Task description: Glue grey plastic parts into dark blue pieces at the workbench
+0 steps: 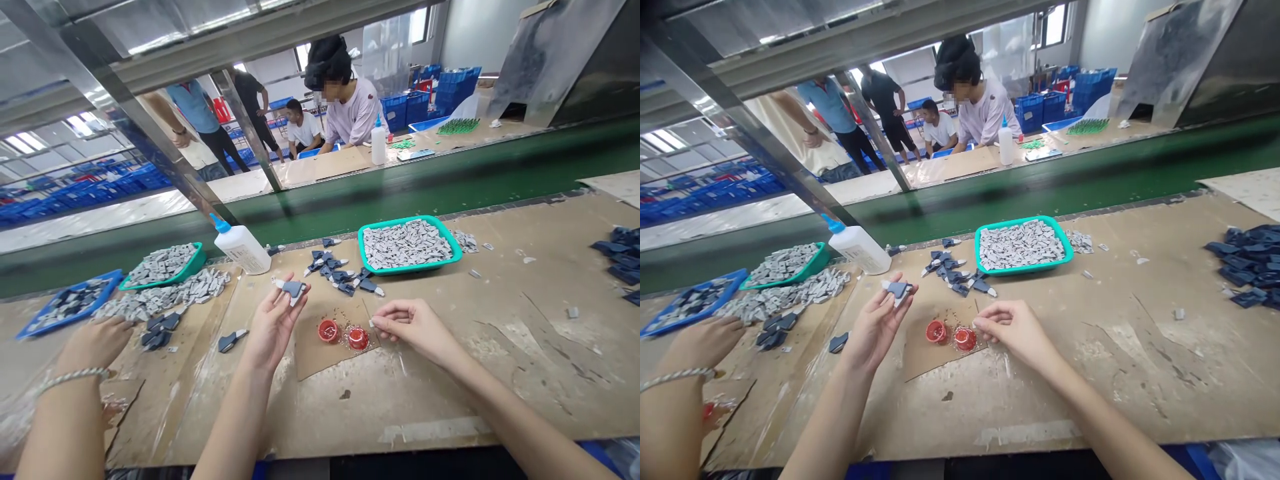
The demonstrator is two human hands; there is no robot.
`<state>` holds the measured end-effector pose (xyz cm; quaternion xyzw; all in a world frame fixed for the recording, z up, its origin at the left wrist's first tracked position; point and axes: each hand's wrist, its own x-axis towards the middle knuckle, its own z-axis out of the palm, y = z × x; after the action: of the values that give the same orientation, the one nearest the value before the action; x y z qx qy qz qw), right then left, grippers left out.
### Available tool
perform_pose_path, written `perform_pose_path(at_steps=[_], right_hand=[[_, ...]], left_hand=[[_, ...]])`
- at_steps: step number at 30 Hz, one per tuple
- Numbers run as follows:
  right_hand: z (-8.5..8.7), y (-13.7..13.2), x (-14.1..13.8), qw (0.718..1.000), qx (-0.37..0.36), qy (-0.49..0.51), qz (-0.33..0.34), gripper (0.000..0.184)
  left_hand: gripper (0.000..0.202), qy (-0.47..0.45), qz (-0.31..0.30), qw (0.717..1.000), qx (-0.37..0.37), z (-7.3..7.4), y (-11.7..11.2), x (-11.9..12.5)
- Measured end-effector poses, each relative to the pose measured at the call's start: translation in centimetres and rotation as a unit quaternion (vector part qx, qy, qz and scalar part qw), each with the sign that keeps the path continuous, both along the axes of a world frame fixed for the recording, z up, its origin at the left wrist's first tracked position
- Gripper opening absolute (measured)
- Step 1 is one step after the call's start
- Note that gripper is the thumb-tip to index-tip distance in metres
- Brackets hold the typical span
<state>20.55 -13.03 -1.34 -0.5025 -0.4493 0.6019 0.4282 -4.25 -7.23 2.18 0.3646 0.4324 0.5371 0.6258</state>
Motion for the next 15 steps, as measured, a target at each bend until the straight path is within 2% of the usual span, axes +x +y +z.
perform_pose_path(at_steps=[3, 5, 10, 15], right_hand=[[-0.1, 0.0, -0.7, 1.000, -0.026, -0.010, 0.007, 0.035], [-0.2, 0.0, -1.1, 0.999, -0.048, -0.014, 0.007, 0.036], [-0.7, 0.0, -2.0, 0.998, -0.066, -0.024, 0.007, 0.036], [-1.2, 0.1, -2.6, 0.998, -0.059, -0.022, 0.018, 0.037]], left_hand=[[0.027, -0.056, 0.041, 0.995, -0.075, 0.8, -1.4, -0.6], [0.023, -0.078, 0.082, 0.989, -0.096, 1.0, -2.4, -1.2], [0.023, -0.045, 0.179, 0.982, -0.050, -0.3, -4.9, -2.0], [0.023, -0.039, 0.195, 0.980, -0.018, -1.9, -6.6, -1.6]])
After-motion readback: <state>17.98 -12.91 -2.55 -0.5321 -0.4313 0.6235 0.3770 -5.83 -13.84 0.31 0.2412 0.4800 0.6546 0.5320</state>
